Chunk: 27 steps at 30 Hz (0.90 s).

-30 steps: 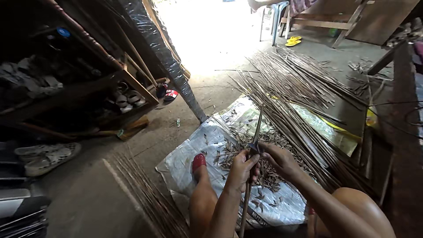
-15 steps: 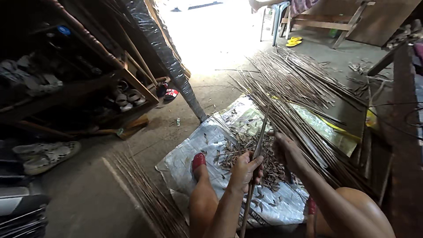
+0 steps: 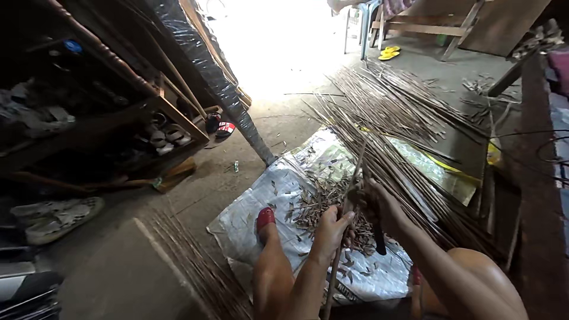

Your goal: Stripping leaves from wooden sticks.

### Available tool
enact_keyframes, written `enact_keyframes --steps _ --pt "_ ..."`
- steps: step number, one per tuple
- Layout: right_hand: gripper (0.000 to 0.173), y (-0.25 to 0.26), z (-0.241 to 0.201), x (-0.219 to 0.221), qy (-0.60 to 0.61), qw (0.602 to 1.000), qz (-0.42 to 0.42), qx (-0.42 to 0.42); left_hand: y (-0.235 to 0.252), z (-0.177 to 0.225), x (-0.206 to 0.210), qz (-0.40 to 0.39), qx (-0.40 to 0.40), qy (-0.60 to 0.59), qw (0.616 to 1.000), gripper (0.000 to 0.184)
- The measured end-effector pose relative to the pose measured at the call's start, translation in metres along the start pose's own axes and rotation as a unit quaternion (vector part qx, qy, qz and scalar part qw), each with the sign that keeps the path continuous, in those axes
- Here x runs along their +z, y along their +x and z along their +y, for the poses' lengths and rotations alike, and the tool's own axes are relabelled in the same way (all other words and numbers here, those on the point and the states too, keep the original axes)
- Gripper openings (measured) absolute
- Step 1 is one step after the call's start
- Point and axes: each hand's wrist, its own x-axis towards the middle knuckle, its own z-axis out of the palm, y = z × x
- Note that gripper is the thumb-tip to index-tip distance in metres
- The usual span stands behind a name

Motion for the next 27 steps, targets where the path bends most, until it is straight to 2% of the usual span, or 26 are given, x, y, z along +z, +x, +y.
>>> enact_keyframes --steps 2,5,9,14,17,23,27 --pt "0.049 -0.004 0.006 0.005 0.007 0.999 -0.03 0.01 0.001 0.002 -0.004 0.025 0.011 -0.004 1.0 0.012" --pt "0.041 -0.008 0.012 0.013 -0.011 0.998 -0.066 0.004 0.001 0.003 -0.007 0.048 0.031 0.011 0.998 0.015" --pt "0.028 -0.01 0.014 0.019 -0.021 0.998 -0.065 -0.003 0.001 0.0 -0.006 0.055 0.047 0.026 0.997 0.015" --pt "0.023 -0.008 0.016 0.018 -0.018 0.997 -0.072 -0.032 -0.001 0.003 -0.004 0.051 0.04 0.013 0.998 0.014" --pt "0.025 -0.007 0.017 0.017 -0.075 0.992 -0.057 -0.081 -0.003 0.004 -0.003 0.044 0.033 0.001 0.998 0.013" --pt "0.042 -0.001 0.025 0.008 -0.249 0.943 -0.054 -0.213 -0.004 0.005 -0.003 0.028 0.031 -0.042 0.998 0.01" --pt "0.05 0.004 0.029 -0.001 -0.382 0.887 -0.02 -0.258 -0.008 0.009 -0.005 0.014 0.012 -0.065 0.998 0.008"
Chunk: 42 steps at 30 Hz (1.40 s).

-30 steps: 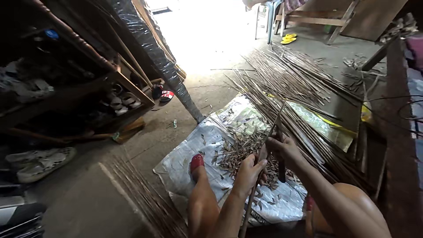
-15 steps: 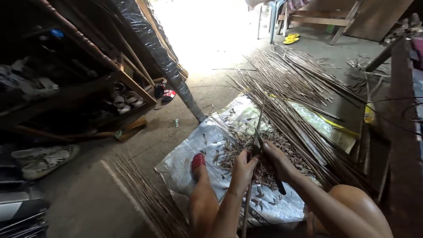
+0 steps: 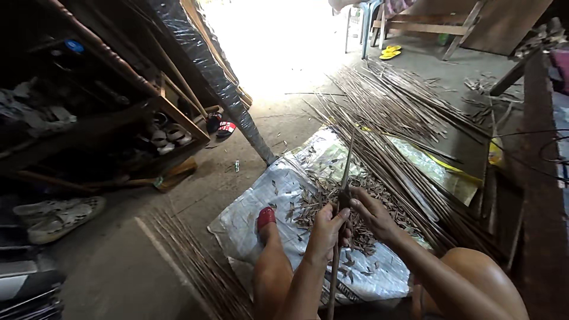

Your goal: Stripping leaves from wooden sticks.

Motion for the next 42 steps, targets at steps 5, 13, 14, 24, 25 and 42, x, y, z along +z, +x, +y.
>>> enact_keyframes --steps 5,13,14,24,25,42 --pt "0.055 -0.002 -0.002 -0.002 -0.1 0.992 0.048 -0.053 -0.001 0.002 -0.002 -0.014 -0.004 0.003 1.0 0.009" --pt "0.048 -0.001 -0.003 -0.012 -0.181 0.977 0.056 -0.1 -0.001 0.001 -0.003 -0.027 -0.005 0.004 1.0 0.009" --pt "0.046 0.0 -0.002 -0.012 -0.2 0.972 0.06 -0.11 -0.001 0.001 -0.003 -0.028 -0.008 0.005 1.0 0.009" --pt "0.037 0.014 0.004 -0.04 0.043 0.975 0.109 0.188 -0.001 0.002 -0.006 -0.019 -0.005 0.01 1.0 0.008" --pt "0.037 0.01 -0.005 -0.033 0.158 0.963 0.081 0.203 0.001 0.001 -0.006 -0.006 0.003 0.018 1.0 0.009" --pt "0.021 -0.007 -0.026 0.002 0.388 0.894 -0.078 0.21 0.008 -0.007 -0.003 0.046 0.061 0.094 0.993 0.016"
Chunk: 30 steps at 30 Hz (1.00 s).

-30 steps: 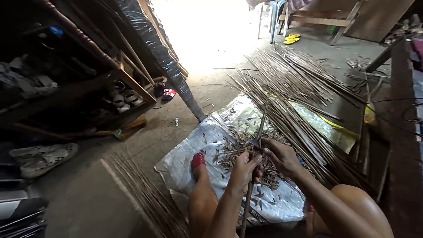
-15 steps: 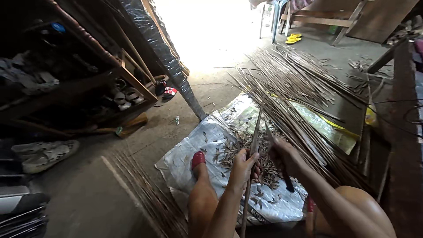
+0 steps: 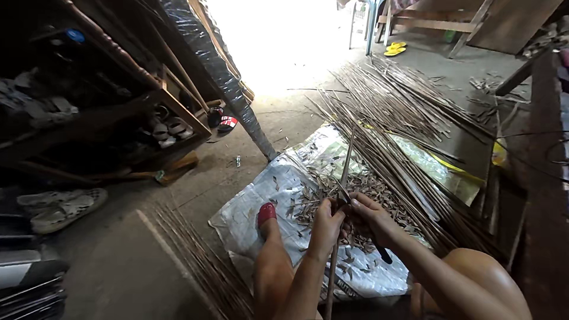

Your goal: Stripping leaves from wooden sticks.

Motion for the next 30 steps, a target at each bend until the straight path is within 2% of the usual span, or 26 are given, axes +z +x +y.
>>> enact_keyframes --steps 2,4,10,13,16,22,24,26,30 --pt "0.023 0.0 0.0 0.001 -0.044 0.999 0.004 -0.031 -0.001 0.003 0.0 -0.004 -0.008 -0.016 1.0 0.015" --pt "0.031 0.0 0.0 0.0 -0.146 0.985 0.007 -0.086 -0.002 0.005 -0.001 -0.006 -0.019 -0.045 0.999 0.013" --pt "0.047 0.005 0.008 -0.021 -0.388 0.9 0.013 -0.196 -0.007 0.01 -0.005 -0.033 -0.032 -0.114 0.992 0.006" --pt "0.047 0.003 0.008 -0.025 -0.447 0.858 0.029 -0.25 -0.01 0.012 -0.006 -0.041 -0.04 -0.121 0.991 0.005" --pt "0.044 0.004 0.007 -0.026 -0.512 0.798 0.062 -0.312 -0.011 0.012 -0.007 -0.05 -0.038 -0.113 0.992 0.004" --pt "0.036 0.007 0.01 -0.024 -0.606 0.698 0.143 -0.353 -0.009 0.012 -0.007 -0.051 -0.036 -0.102 0.993 0.005" --pt "0.037 0.01 0.013 -0.026 -0.619 0.68 0.173 -0.352 -0.008 0.013 -0.007 -0.049 -0.044 -0.093 0.993 0.008" --pt "0.037 0.011 0.016 -0.027 -0.619 0.68 0.185 -0.348 -0.007 0.014 -0.006 -0.049 -0.052 -0.092 0.993 0.009" --pt "0.041 0.016 0.017 -0.038 -0.62 0.678 0.156 -0.362 -0.008 0.014 -0.009 -0.068 -0.077 -0.113 0.988 0.008"
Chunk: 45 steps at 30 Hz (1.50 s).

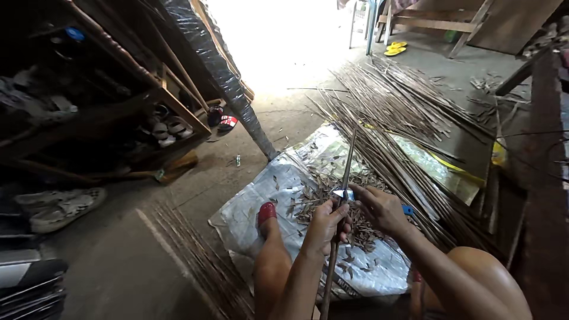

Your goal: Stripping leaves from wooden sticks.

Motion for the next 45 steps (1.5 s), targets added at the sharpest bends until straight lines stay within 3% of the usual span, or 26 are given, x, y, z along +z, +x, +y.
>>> enact_keyframes --steps 3,4,6,8,10,12,14,16,18,22,27,31,39,45 --pt "0.04 0.002 0.011 -0.002 -0.012 1.0 0.005 0.007 -0.001 0.0 -0.004 -0.018 -0.011 -0.019 1.0 0.008" --pt "0.039 0.003 0.014 -0.005 -0.011 0.999 0.001 0.049 -0.002 0.0 -0.004 -0.018 -0.013 -0.023 0.999 0.008" --pt "0.04 0.011 0.016 -0.019 0.037 0.976 -0.046 0.209 -0.003 0.0 -0.004 -0.017 -0.014 -0.025 0.999 0.008" --pt "0.042 0.019 0.017 -0.026 0.171 0.915 -0.067 0.358 -0.002 -0.001 -0.003 -0.014 -0.008 -0.02 1.0 0.007" --pt "0.043 0.02 0.005 -0.024 0.405 0.804 -0.043 0.434 -0.001 -0.003 -0.002 -0.009 0.003 0.0 1.0 0.006" --pt "0.041 0.019 -0.008 -0.024 0.573 0.69 -0.065 0.437 0.001 -0.007 0.002 -0.006 0.01 0.031 0.999 0.007" --pt "0.019 0.019 -0.02 -0.024 0.615 0.656 -0.068 0.432 0.003 -0.012 0.006 -0.012 0.012 0.068 0.998 0.009" --pt "0.006 0.024 -0.027 -0.027 0.588 0.676 -0.04 0.442 0.005 -0.016 0.01 -0.023 0.007 0.091 0.996 0.012" --pt "0.008 0.027 -0.023 -0.028 0.57 0.692 -0.005 0.443 0.006 -0.019 0.011 -0.033 -0.002 0.097 0.995 0.013" --pt "0.009 0.03 -0.013 -0.029 0.575 0.676 0.017 0.46 0.008 -0.021 0.012 -0.042 -0.005 0.093 0.995 0.012" --pt "0.047 0.017 -0.022 -0.021 0.605 0.669 -0.097 0.421 0.009 -0.015 0.006 0.022 0.023 0.079 0.996 0.01" --pt "0.033 0.012 -0.042 -0.018 0.589 0.701 -0.147 0.374 0.01 -0.012 0.0 0.049 0.042 0.07 0.995 0.015" --pt "0.017 0.013 -0.042 -0.013 0.606 0.708 -0.152 0.329 0.01 -0.011 0.0 0.056 0.045 0.071 0.995 0.015" --pt "0.026 0.01 -0.036 -0.012 0.558 0.768 -0.14 0.283 0.011 -0.009 0.002 0.055 0.037 0.035 0.997 0.013"
